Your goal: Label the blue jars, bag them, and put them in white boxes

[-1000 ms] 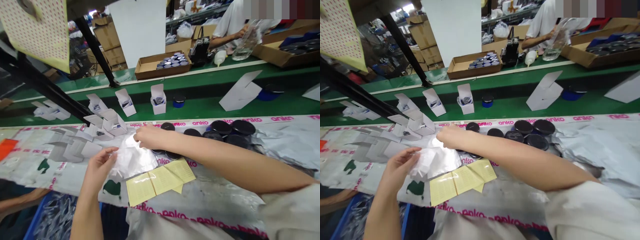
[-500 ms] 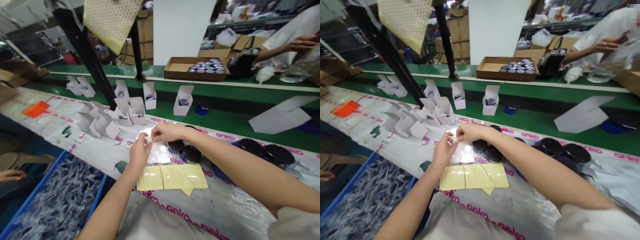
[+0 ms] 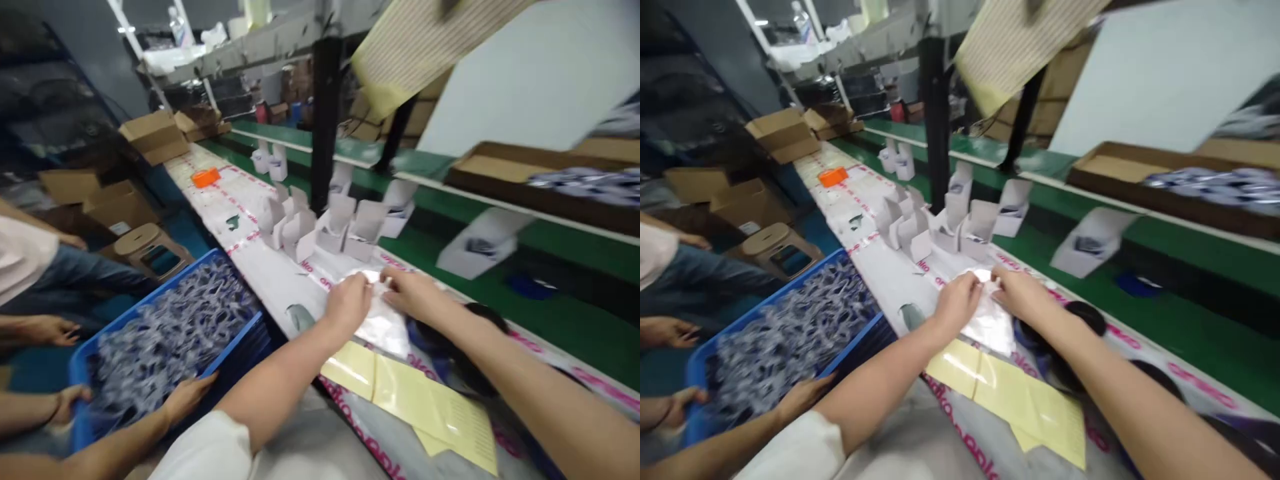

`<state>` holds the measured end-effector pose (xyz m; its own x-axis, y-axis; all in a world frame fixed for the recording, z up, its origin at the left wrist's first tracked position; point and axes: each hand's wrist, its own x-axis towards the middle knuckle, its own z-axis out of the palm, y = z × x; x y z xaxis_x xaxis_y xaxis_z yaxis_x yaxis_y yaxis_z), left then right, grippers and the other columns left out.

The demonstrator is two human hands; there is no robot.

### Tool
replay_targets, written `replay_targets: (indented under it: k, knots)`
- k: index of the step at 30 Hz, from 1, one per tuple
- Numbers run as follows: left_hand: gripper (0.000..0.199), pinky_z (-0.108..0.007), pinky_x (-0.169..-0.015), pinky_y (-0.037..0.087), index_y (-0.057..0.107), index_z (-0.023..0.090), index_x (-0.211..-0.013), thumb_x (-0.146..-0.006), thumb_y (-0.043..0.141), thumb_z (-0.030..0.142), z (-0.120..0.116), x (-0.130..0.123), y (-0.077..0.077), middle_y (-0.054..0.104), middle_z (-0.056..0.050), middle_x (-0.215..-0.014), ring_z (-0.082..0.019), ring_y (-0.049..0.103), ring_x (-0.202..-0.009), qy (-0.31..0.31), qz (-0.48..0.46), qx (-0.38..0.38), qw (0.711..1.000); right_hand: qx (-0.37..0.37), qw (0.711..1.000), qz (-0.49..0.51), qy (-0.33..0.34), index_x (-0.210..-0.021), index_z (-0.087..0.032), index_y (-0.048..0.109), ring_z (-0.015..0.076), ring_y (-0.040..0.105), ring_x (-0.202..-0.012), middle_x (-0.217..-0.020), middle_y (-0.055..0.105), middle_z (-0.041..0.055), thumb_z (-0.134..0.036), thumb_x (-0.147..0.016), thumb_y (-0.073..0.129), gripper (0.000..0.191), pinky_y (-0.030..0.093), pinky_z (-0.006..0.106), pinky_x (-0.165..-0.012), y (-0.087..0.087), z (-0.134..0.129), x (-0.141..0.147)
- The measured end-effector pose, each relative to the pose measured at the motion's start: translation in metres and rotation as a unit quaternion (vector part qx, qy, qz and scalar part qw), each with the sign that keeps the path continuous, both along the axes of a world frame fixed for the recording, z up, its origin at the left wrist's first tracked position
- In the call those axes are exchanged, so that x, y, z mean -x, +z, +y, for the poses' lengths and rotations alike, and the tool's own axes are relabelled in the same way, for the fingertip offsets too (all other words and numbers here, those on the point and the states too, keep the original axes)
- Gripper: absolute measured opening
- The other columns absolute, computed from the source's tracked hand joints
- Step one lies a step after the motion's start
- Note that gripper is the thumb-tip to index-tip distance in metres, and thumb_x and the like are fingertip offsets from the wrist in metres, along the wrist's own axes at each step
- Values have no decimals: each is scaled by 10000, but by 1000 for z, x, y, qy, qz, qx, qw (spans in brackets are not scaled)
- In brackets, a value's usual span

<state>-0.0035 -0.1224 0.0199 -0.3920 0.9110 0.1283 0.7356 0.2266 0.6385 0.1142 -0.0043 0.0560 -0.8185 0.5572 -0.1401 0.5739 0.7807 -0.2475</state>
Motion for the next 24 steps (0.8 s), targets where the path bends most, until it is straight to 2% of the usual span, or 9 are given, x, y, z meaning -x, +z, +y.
replay_targets:
  k: [4,9,11,13,14,17,19,22,24]
  knots:
    - [148,-370,-902,535,653,196,-1095,-967,580,190,-9,5,3,691,-86,-1039,-243,682,-984,-31,24,-34,999,-58,998,-6,-1,-960,-189,734,281,740,-927,-972,785,122,-118,-903,552,204,475,331,-747,7,-9,5]
    - [296,-455,-1043,461,673,223,-1229,-935,632,224,-23,8,12,586,-126,-1319,-301,575,-1239,-53,95,-35,993,-103,995,-3,8,-1031,-120,746,354,705,-1068,-1074,750,215,-67,-933,495,275,477,421,-868,15,-28,10]
    - [227,-460,-1042,437,708,232,-1149,-938,628,203,-20,6,13,635,-104,-1287,-290,582,-1226,-94,123,-2,988,-106,994,-10,0,-1008,-120,754,351,687,-1119,-1082,749,213,-48,-924,501,276,476,428,-909,26,-32,7]
    - [161,-469,-1012,424,733,217,-1020,-929,618,150,-15,5,13,701,-89,-1153,-280,620,-1141,-131,135,24,982,-106,994,-16,-21,-1029,-147,755,323,669,-1165,-1118,750,182,-49,-934,501,289,478,409,-940,41,-26,-4]
    - [156,-478,-995,419,737,204,-973,-921,612,126,-12,5,13,717,-90,-1094,-283,633,-1096,-142,133,29,980,-107,993,-17,-39,-1060,-164,751,304,659,-1186,-1148,746,164,-61,-949,497,295,480,392,-952,50,-19,-14]
    - [166,-490,-963,410,752,207,-995,-926,610,153,-4,12,16,723,-98,-1127,-307,641,-1093,-166,139,35,976,-104,985,-32,-135,-1122,-182,731,263,662,-1169,-1186,732,131,-141,-986,547,233,507,363,-960,70,18,-63]
    - [140,-448,-908,432,770,240,-969,-933,635,237,3,19,24,718,-80,-1137,-310,653,-1095,-166,145,26,975,-94,970,-50,-219,-1151,-163,710,251,682,-1104,-1186,721,120,-231,-985,629,197,542,399,-955,75,50,-102]
    - [228,-386,-831,461,742,234,-827,-960,606,360,21,21,44,704,-58,-982,-273,677,-982,-174,126,-21,977,-82,942,-57,-319,-1293,-173,632,251,672,-1110,-1302,656,106,-362,-984,671,364,578,476,-943,62,96,-142]
    - [302,-352,-770,473,695,217,-781,-978,566,407,38,16,57,680,-40,-862,-228,664,-835,-192,90,-42,976,-73,936,-43,-343,-1334,-184,606,258,665,-1127,-1345,630,108,-378,-992,660,397,586,482,-934,47,119,-147]
